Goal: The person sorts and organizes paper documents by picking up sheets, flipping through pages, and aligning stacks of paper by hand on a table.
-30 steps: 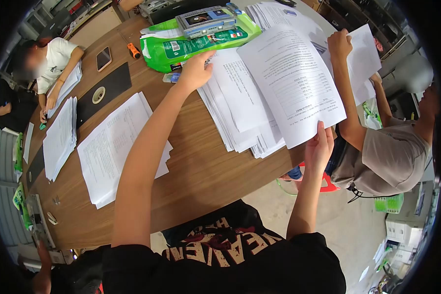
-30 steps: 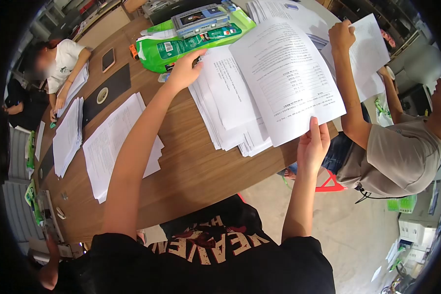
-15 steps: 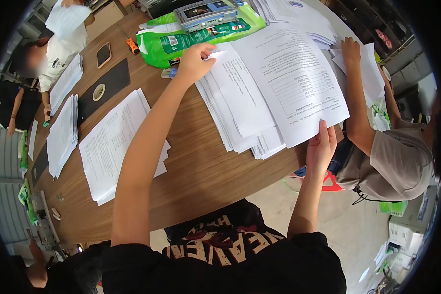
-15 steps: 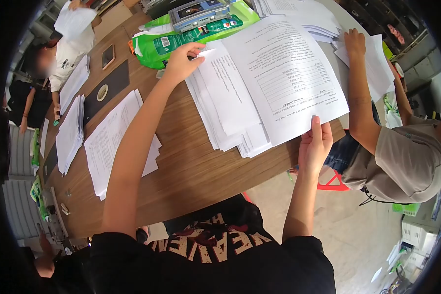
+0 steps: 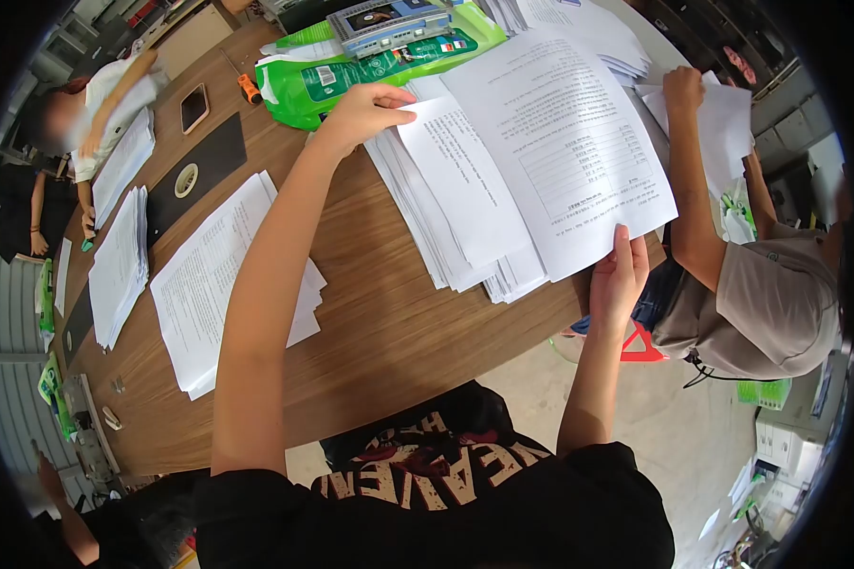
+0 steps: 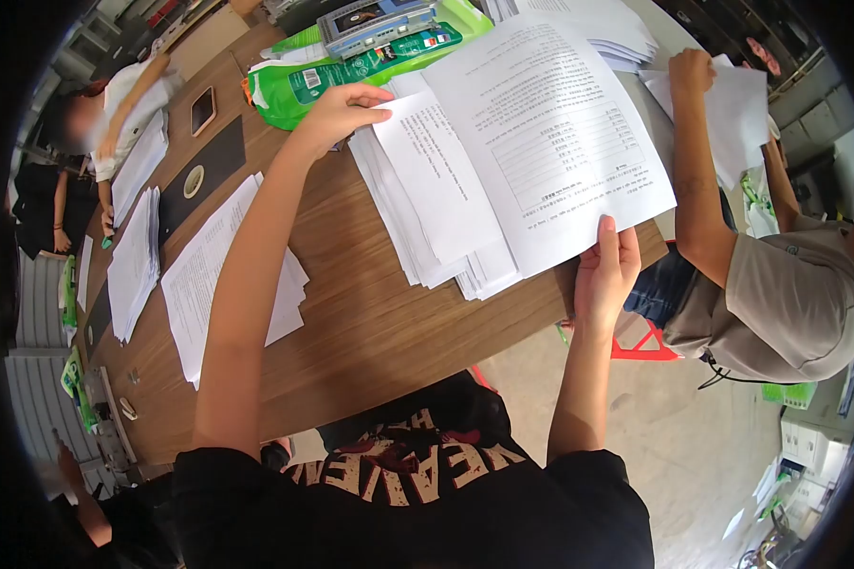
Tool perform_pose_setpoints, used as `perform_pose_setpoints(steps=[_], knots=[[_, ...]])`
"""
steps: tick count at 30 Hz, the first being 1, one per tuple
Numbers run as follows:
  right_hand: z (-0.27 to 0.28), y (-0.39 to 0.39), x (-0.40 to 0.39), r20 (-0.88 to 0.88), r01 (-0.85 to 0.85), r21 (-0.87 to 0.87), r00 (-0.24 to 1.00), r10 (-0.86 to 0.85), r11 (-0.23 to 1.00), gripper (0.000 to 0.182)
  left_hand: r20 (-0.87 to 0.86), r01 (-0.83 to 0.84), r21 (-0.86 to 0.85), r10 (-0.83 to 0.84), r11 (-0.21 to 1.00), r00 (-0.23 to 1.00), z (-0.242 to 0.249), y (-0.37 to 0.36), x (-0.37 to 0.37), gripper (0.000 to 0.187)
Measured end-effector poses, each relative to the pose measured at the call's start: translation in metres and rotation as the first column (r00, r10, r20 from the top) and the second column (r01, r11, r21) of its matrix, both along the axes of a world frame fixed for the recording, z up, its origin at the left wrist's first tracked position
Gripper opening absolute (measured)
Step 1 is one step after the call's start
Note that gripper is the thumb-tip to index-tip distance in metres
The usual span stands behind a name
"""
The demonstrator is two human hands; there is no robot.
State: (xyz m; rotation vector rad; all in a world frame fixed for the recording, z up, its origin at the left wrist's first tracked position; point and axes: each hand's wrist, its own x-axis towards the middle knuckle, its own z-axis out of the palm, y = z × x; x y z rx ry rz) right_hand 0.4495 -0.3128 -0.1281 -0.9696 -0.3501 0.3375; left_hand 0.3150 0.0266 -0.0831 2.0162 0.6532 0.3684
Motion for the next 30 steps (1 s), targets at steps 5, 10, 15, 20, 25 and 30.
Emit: perform_pose_setpoints(steps=[5, 10, 15, 20, 25, 30], knots=[[0.0007, 0.0006, -0.0015, -0.01, -0.002, 0.004, 1.0, 0.002, 1.0, 0.026, -0.039, -0.051, 0.003, 0.051, 0.999, 0.998, 0.0011, -0.0031, 0.0003, 0.038], [0.0006, 0.0007, -0.0018, -0.006, 0.005, -0.001, 1.0, -0.005, 1.0, 0.026, -0.105, -0.008, 0.034, 0.011, 0.999, 0.994, 0.0028, -0.0015, 0.001, 0.038], [0.0011, 0.0012, -0.0022, 0.022, 0.009, -0.009, 1.0, -0.009, 1.0, 0.028, -0.121, 0.001, 0.01, 0.0, 1.0, 0.993, 0.0066, -0.0017, 0.0012, 0.038], [-0.0005, 0.0007, -0.0012, 0.031, 0.004, -0.015, 0.999, -0.004, 1.0, 0.028, -0.153, 0.043, 0.009, -0.041, 0.999, 0.987, 0.006, -0.0003, 0.0025, 0.039], [0.001, 0.0012, -0.002, 0.028, -0.001, -0.019, 1.0, 0.002, 1.0, 0.028, -0.132, -0.001, 0.055, 0.008, 0.998, 0.991, 0.0026, -0.0034, 0.0041, 0.04], [0.0004, 0.0013, -0.0015, 0.026, 0.004, -0.02, 1.0, -0.003, 1.0, 0.028, -0.192, 0.008, 0.1, 0.011, 0.995, 0.981, 0.0077, -0.0081, 0.0073, 0.037]])
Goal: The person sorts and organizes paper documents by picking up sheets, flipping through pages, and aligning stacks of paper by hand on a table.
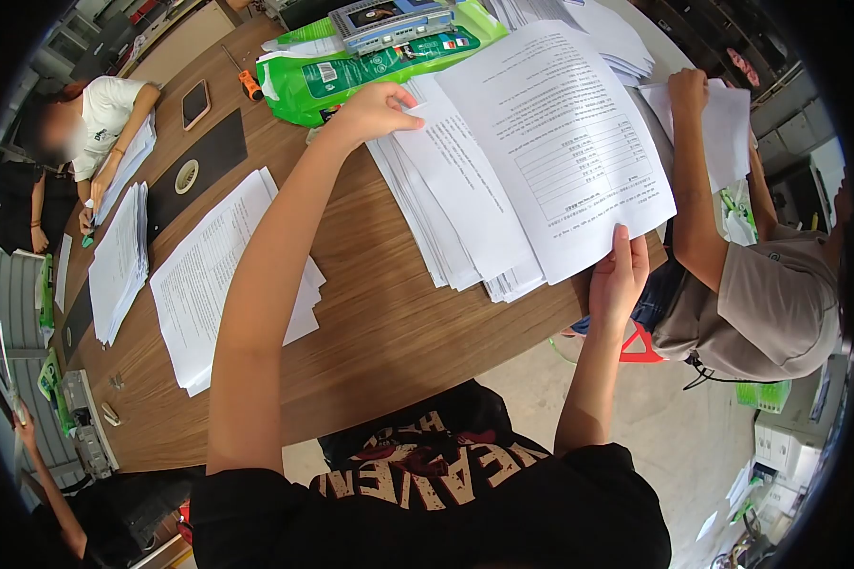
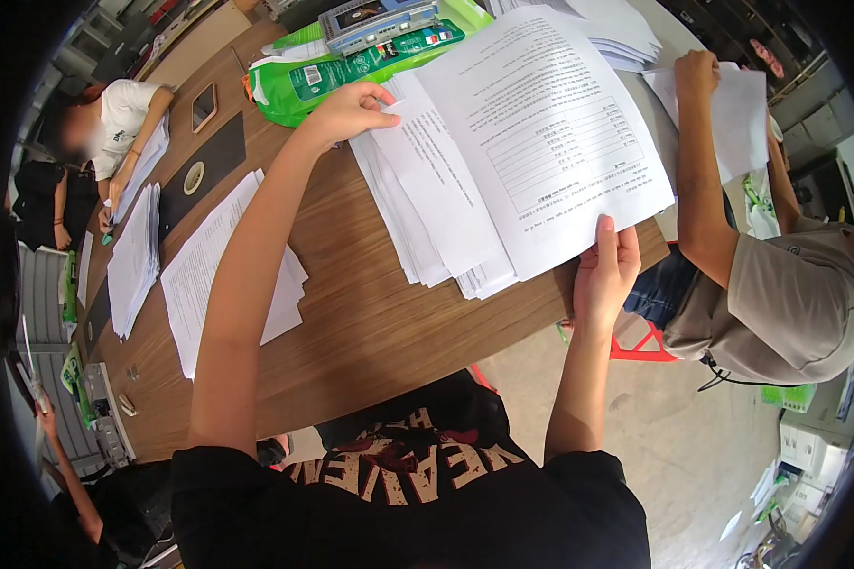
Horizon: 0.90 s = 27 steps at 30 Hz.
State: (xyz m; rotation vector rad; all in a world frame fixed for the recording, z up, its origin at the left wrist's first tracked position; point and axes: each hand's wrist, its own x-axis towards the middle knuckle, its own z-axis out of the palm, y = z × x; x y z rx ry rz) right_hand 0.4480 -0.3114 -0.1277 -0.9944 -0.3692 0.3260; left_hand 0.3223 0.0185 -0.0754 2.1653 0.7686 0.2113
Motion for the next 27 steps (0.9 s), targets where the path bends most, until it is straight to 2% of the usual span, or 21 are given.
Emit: perform_pose_setpoints(steps=[2, 5, 7, 11, 16, 23, 27], knots=[[-0.0025, 0.0004, 0.0007, -0.005, 0.005, -0.005, 1.0, -0.005, 1.0, 0.029, -0.018, 0.008, 0.004, -0.007, 1.0, 1.0, 0.0018, 0.0, 0.0018, 0.036], [-0.0015, 0.0005, 0.0009, -0.008, 0.007, -0.004, 1.0, -0.007, 1.0, 0.029, -0.005, 0.019, 0.098, -0.019, 0.995, 1.0, -0.004, 0.0036, 0.0072, 0.039], [0.0005, 0.001, -0.0008, -0.009, 0.002, -0.001, 1.0, -0.002, 1.0, 0.029, 0.072, 0.06, -0.009, -0.059, 0.998, 0.996, -0.0049, 0.0031, 0.0076, 0.036], [0.0008, 0.001, -0.0014, -0.002, 0.0, -0.013, 1.0, 0.0, 1.0, 0.03, 0.061, 0.053, -0.06, -0.049, 0.997, 0.997, -0.0017, -0.0001, 0.0061, 0.032], [-0.0006, 0.0012, -0.0005, 0.002, -0.005, -0.011, 1.0, 0.005, 1.0, 0.03, 0.067, 0.008, -0.168, 0.003, 0.986, 0.998, -0.0025, -0.0003, 0.0035, 0.037], [0.0007, 0.0018, -0.0014, 0.0, 0.003, -0.019, 1.0, -0.003, 1.0, 0.03, 0.056, -0.024, -0.16, 0.034, 0.987, 0.998, -0.0014, -0.0046, 0.0029, 0.035], [-0.0013, 0.0013, -0.0003, 0.003, -0.01, -0.02, 1.0, 0.01, 1.0, 0.03, 0.08, 0.016, -0.115, -0.007, 0.993, 0.997, -0.0045, -0.0037, 0.0029, 0.031]])
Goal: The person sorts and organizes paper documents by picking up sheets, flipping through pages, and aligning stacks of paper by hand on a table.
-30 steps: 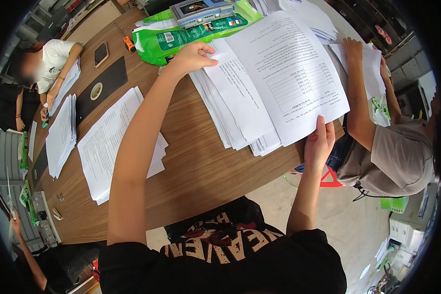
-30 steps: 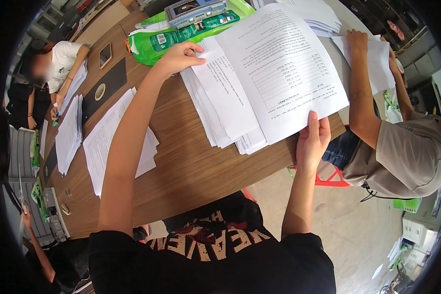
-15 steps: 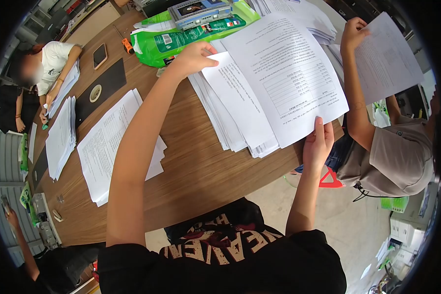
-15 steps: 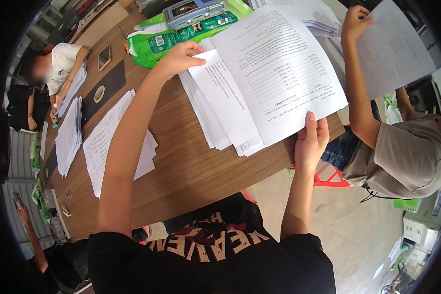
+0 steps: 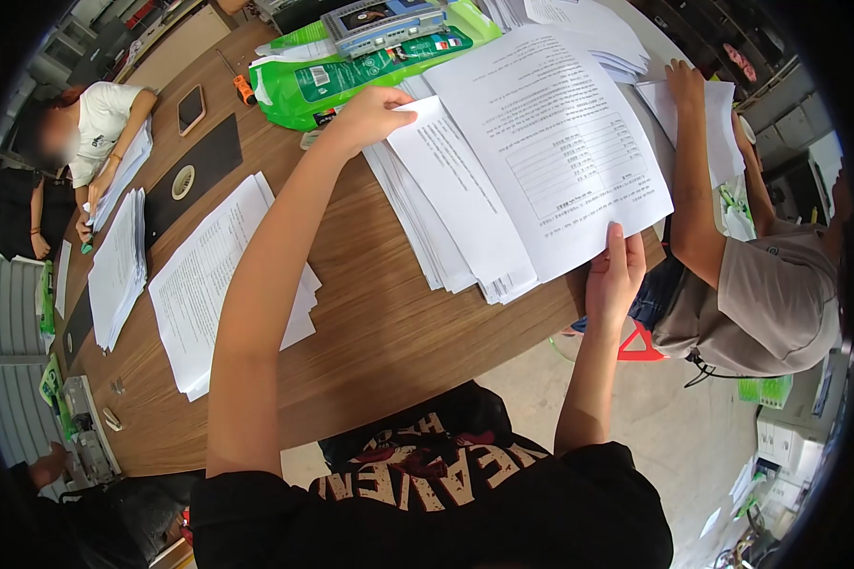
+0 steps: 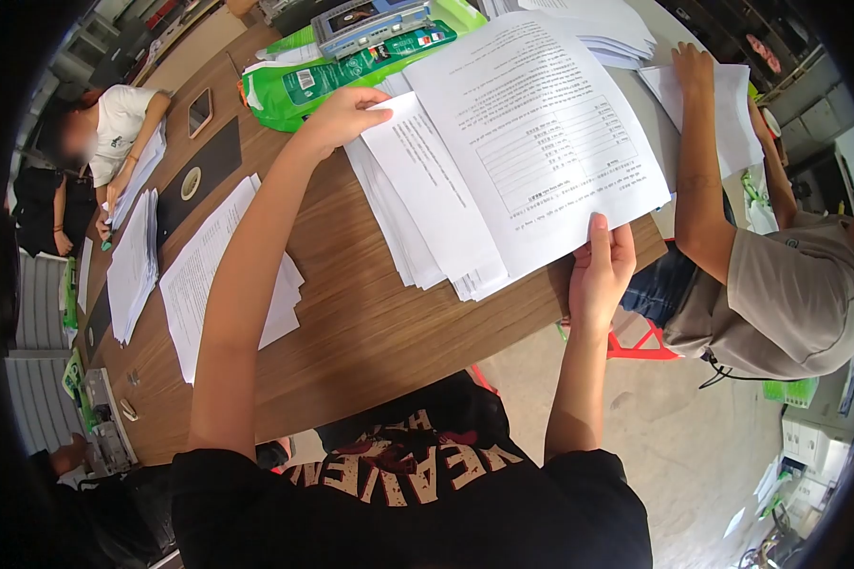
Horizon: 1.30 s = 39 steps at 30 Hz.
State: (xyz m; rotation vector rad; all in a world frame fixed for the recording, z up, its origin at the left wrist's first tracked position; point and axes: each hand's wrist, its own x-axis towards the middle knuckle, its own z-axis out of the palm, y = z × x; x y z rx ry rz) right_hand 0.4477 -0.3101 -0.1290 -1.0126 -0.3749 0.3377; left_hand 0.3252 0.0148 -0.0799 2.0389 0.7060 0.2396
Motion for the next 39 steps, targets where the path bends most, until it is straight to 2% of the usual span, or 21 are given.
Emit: perform_pose_setpoints(steps=[5, 7, 11, 13, 15, 16, 20, 22, 25, 28, 30, 32, 39], knots=[[0.0, 0.0, -0.001, -0.019, 0.022, -0.009, 1.0, -0.022, 1.0, 0.028, 0.011, -0.012, 0.073, 0.011, 0.997, 1.0, 0.001, -0.002, 0.003, 0.026], [0.0, 0.0, -0.001, -0.018, 0.007, -0.006, 1.0, -0.007, 1.0, 0.027, 0.055, -0.08, -0.185, 0.091, 0.98, 0.994, 0.001, -0.002, 0.002, 0.03], [0.001, 0.0, -0.002, -0.037, 0.023, -0.038, 0.999, -0.024, 0.999, 0.024, 0.103, -0.133, -0.301, 0.171, 0.944, 0.98, 0.0, -0.01, -0.007, 0.039], [0.006, -0.001, -0.004, -0.052, 0.023, -0.061, 0.998, -0.026, 0.998, 0.023, 0.247, -0.124, -0.401, 0.238, 0.907, 0.939, -0.009, -0.01, -0.012, 0.046], [0.019, -0.001, -0.008, -0.055, 0.013, -0.212, 0.998, -0.025, 0.977, 0.02, 0.282, -0.101, -0.46, 0.253, 0.882, 0.925, -0.016, -0.008, -0.014, 0.046], [0.021, -0.001, -0.008, -0.055, 0.01, -0.214, 0.998, -0.022, 0.977, 0.02, 0.316, -0.076, -0.515, 0.272, 0.854, 0.909, -0.019, -0.008, -0.016, 0.047], [0.029, 0.0, -0.006, -0.03, 0.006, -0.273, 0.999, -0.015, 0.962, 0.019, 0.354, -0.05, -0.556, 0.291, 0.829, 0.889, -0.022, -0.011, -0.016, 0.047], [0.029, 0.001, -0.005, -0.025, -0.003, -0.282, 1.0, -0.004, 0.959, 0.019, 0.411, 0.079, -0.723, 0.336, 0.687, 0.847, -0.019, -0.016, -0.018, 0.045], [0.02, 0.002, -0.005, -0.037, -0.027, -0.251, 0.999, 0.018, 0.968, 0.02, 0.452, 0.166, -0.741, 0.3, 0.651, 0.84, -0.016, -0.031, -0.02, 0.042], [0.015, 0.004, -0.008, -0.06, -0.002, -0.254, 0.998, -0.014, 0.967, 0.021, 0.457, 0.166, -0.754, 0.327, 0.636, 0.827, -0.01, -0.052, -0.024, 0.04], [0.009, 0.003, -0.007, -0.068, -0.006, -0.176, 0.998, -0.005, 0.984, 0.022, 0.461, 0.127, -0.73, 0.347, 0.671, 0.817, -0.012, -0.057, -0.023, 0.039], [0.009, 0.004, -0.009, -0.061, -0.007, -0.162, 0.998, -0.002, 0.987, 0.022, 0.436, 0.033, -0.654, 0.34, 0.756, 0.833, -0.018, -0.057, -0.022, 0.036], [0.008, 0.002, -0.009, -0.051, -0.008, -0.148, 0.999, 0.0, 0.989, 0.022, 0.387, -0.036, -0.698, 0.419, 0.715, 0.821, -0.02, -0.054, -0.018, 0.03]])
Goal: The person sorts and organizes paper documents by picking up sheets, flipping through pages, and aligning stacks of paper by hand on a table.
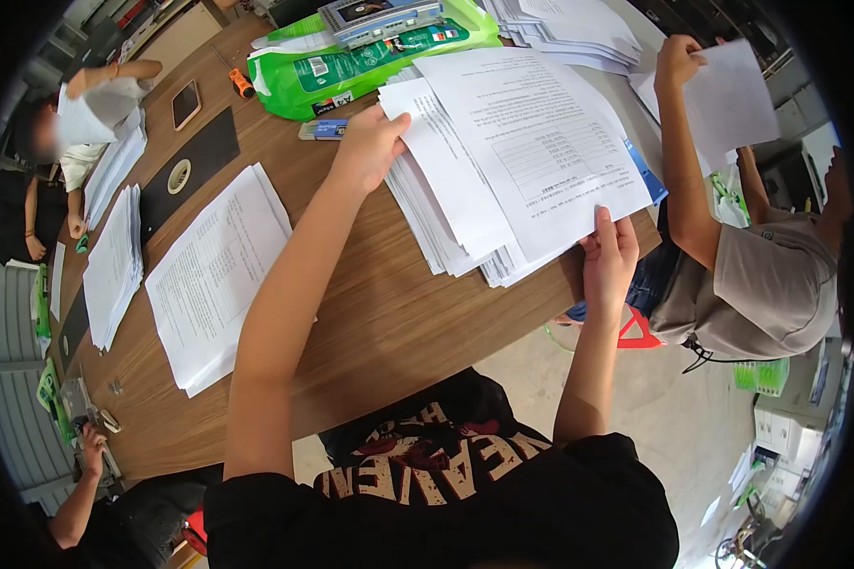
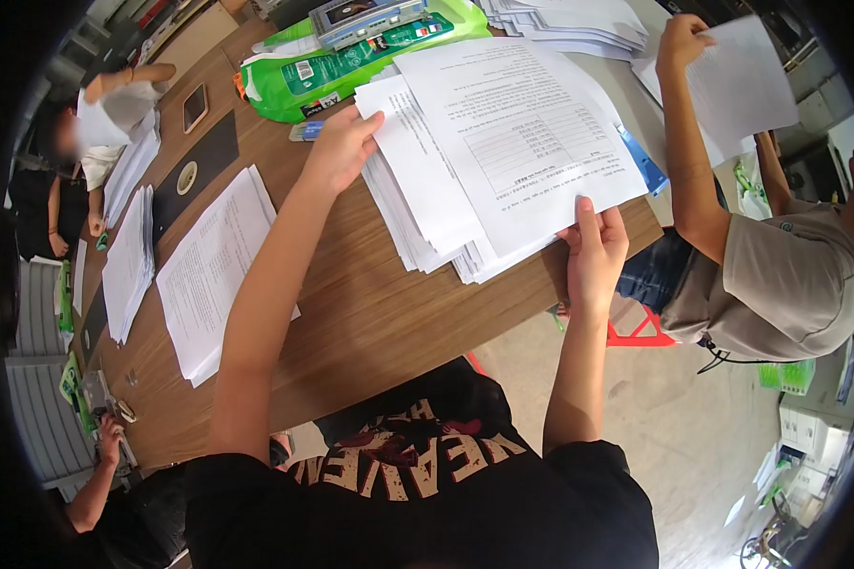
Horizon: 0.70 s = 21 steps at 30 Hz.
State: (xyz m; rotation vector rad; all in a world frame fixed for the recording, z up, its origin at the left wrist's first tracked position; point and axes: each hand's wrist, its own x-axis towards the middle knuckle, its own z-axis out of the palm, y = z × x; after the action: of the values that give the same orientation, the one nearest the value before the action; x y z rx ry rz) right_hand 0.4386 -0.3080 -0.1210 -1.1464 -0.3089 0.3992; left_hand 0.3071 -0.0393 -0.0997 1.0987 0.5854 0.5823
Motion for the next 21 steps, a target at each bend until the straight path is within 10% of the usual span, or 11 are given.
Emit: perform_pose_setpoints(steps=[21], knots=[[-0.006, -0.002, 0.003, 0.017, -0.01, 0.02, 1.0, 0.01, 1.0, 0.025, 0.089, -0.04, -0.16, 0.055, 0.986, 0.995, -0.015, 0.002, -0.004, 0.035]])
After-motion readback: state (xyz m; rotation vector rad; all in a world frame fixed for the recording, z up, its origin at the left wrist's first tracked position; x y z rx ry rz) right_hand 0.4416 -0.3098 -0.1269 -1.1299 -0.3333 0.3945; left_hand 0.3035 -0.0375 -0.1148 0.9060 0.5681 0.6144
